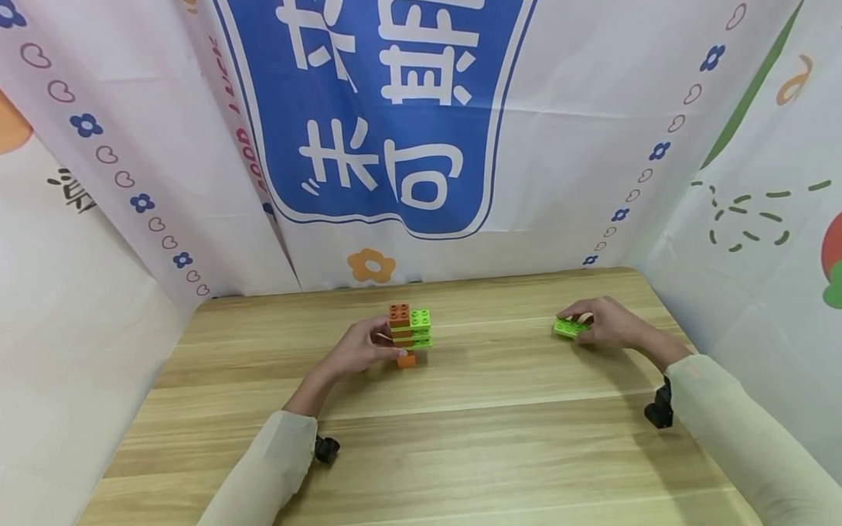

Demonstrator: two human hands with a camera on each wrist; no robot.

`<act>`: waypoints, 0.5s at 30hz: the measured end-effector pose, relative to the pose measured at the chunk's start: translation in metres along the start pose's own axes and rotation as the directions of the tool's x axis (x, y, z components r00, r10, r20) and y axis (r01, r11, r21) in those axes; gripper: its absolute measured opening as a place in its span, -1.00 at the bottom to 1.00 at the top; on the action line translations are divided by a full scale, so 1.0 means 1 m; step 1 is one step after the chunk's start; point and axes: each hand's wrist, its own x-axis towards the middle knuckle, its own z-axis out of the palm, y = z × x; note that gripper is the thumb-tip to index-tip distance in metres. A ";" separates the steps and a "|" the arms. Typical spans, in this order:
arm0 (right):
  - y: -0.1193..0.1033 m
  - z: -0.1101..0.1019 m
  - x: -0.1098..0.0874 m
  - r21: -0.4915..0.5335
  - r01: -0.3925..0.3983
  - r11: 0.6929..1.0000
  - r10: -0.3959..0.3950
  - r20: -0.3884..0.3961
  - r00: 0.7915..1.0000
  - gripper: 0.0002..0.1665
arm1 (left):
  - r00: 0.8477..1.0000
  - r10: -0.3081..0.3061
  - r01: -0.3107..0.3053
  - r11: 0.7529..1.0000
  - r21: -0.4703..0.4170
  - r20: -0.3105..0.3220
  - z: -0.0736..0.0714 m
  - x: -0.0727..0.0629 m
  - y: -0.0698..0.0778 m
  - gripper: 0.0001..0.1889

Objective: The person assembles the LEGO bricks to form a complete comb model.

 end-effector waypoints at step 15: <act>-0.022 -0.003 0.008 -0.007 0.056 0.998 -0.056 -0.011 0.998 -0.43 | 1.000 -0.011 0.011 1.000 -0.001 0.001 0.000 0.001 0.000 -0.78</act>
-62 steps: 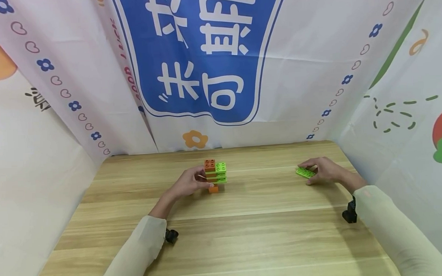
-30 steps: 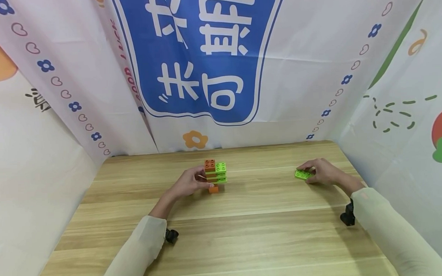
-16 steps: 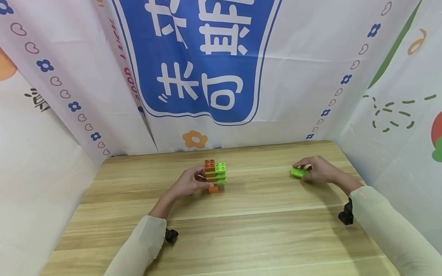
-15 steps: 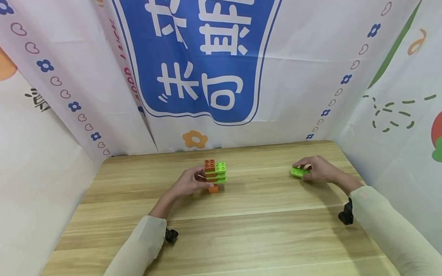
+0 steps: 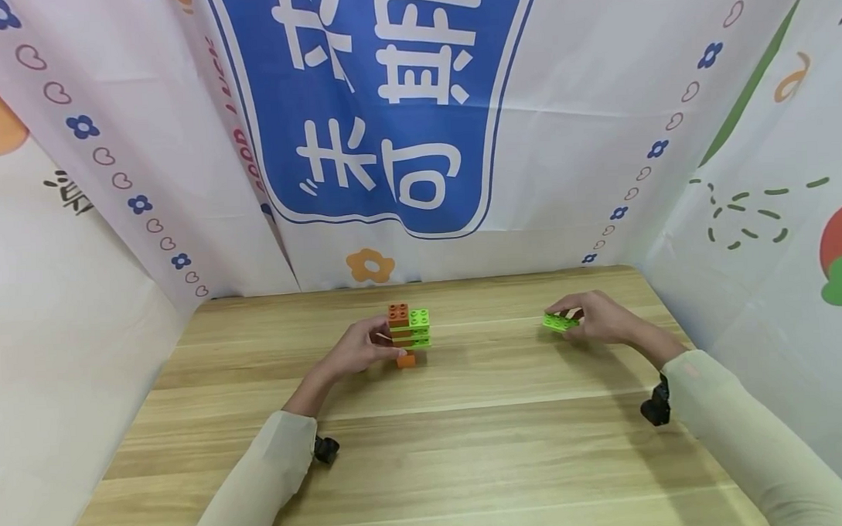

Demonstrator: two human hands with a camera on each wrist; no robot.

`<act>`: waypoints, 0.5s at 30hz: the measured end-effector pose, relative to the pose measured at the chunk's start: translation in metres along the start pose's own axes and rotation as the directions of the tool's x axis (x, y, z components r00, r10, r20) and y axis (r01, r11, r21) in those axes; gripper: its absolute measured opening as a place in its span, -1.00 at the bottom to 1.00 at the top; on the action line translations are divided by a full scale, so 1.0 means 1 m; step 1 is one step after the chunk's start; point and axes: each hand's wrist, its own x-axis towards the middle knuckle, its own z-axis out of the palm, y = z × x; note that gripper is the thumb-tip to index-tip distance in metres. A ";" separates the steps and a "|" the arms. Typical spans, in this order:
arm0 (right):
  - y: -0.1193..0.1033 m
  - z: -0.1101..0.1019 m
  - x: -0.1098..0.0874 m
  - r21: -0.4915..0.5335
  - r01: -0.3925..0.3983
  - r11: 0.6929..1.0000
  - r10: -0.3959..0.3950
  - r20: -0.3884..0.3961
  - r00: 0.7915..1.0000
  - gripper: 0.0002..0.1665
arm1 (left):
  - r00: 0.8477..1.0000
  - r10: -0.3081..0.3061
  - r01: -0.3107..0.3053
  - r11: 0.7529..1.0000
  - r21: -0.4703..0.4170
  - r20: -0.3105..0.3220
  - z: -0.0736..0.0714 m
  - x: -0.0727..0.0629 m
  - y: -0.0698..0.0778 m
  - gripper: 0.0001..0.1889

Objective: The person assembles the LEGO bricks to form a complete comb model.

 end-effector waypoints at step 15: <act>-0.030 0.001 0.015 -0.047 0.076 0.996 -0.075 0.014 0.997 -0.39 | 1.000 0.006 -0.006 1.000 0.004 -0.001 0.000 0.001 -0.001 -0.78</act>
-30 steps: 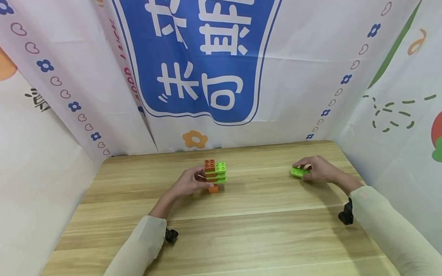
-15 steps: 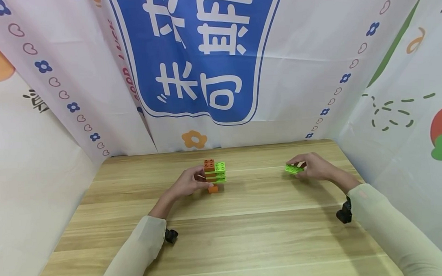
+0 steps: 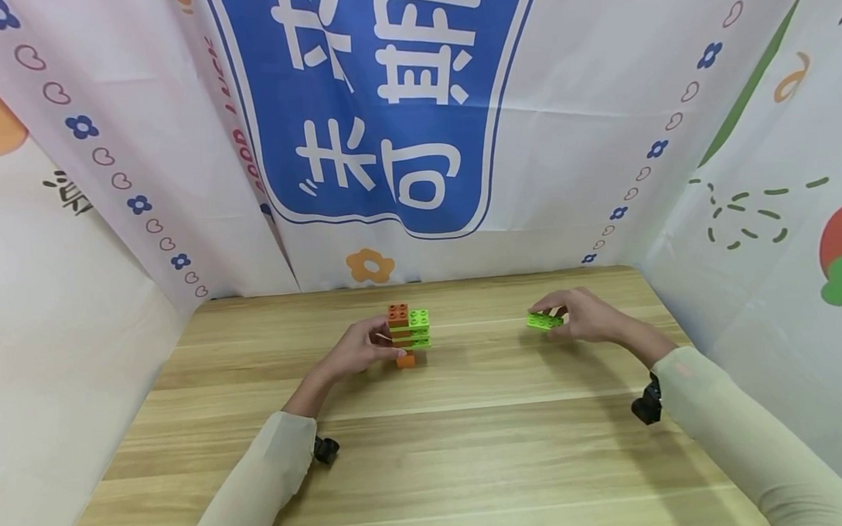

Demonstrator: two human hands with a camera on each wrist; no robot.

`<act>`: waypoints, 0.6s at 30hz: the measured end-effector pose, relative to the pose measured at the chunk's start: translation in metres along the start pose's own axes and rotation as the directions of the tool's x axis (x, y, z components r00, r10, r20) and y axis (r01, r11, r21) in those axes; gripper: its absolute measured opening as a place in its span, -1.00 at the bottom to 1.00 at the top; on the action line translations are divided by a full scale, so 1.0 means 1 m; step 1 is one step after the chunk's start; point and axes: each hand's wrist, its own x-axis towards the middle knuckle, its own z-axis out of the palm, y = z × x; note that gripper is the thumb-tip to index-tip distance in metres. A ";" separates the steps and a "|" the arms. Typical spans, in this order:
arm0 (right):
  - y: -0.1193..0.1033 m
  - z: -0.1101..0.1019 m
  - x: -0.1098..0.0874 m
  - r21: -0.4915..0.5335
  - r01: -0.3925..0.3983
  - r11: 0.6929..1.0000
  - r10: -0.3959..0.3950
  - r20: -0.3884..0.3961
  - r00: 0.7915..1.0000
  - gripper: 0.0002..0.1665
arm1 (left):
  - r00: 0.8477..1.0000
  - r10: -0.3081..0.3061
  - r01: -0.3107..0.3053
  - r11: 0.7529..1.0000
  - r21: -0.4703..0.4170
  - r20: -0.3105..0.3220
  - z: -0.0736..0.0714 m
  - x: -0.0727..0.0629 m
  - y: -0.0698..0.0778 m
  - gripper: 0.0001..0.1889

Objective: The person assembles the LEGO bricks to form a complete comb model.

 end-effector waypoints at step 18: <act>-0.029 0.000 0.023 -0.008 0.051 0.999 -0.051 -0.003 0.999 -0.42 | 1.000 -0.014 0.014 1.000 0.000 -0.002 0.000 0.000 0.001 -0.77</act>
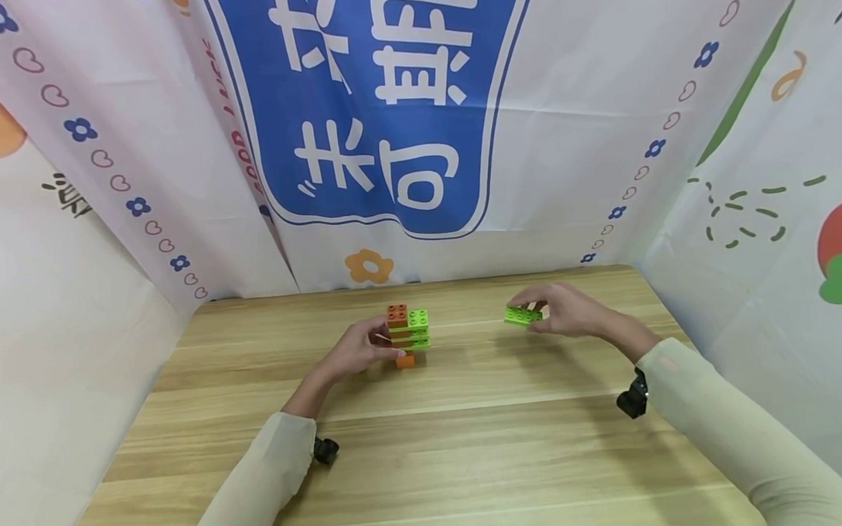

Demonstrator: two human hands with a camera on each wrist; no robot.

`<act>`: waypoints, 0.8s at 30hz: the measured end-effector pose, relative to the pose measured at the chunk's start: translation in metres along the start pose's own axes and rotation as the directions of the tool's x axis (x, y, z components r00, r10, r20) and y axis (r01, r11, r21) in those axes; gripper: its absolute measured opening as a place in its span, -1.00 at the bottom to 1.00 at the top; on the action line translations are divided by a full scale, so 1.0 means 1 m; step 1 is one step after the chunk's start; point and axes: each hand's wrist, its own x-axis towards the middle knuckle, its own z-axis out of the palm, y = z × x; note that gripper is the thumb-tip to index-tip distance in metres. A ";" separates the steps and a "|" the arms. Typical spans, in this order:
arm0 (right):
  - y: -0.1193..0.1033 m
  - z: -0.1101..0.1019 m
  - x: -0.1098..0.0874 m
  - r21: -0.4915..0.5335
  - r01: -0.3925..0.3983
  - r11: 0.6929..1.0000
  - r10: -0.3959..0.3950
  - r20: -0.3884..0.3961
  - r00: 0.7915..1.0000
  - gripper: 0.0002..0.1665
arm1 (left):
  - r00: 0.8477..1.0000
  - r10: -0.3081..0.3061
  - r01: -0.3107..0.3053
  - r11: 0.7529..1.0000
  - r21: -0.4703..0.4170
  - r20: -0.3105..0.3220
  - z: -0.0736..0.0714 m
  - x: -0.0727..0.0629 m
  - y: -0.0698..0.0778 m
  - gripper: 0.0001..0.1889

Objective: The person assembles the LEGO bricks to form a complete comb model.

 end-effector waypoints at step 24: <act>-0.034 -0.009 0.035 0.007 0.135 0.991 -0.135 0.000 0.991 -0.46 | 1.000 -0.007 0.007 1.000 -0.017 0.013 0.000 0.000 0.001 -0.77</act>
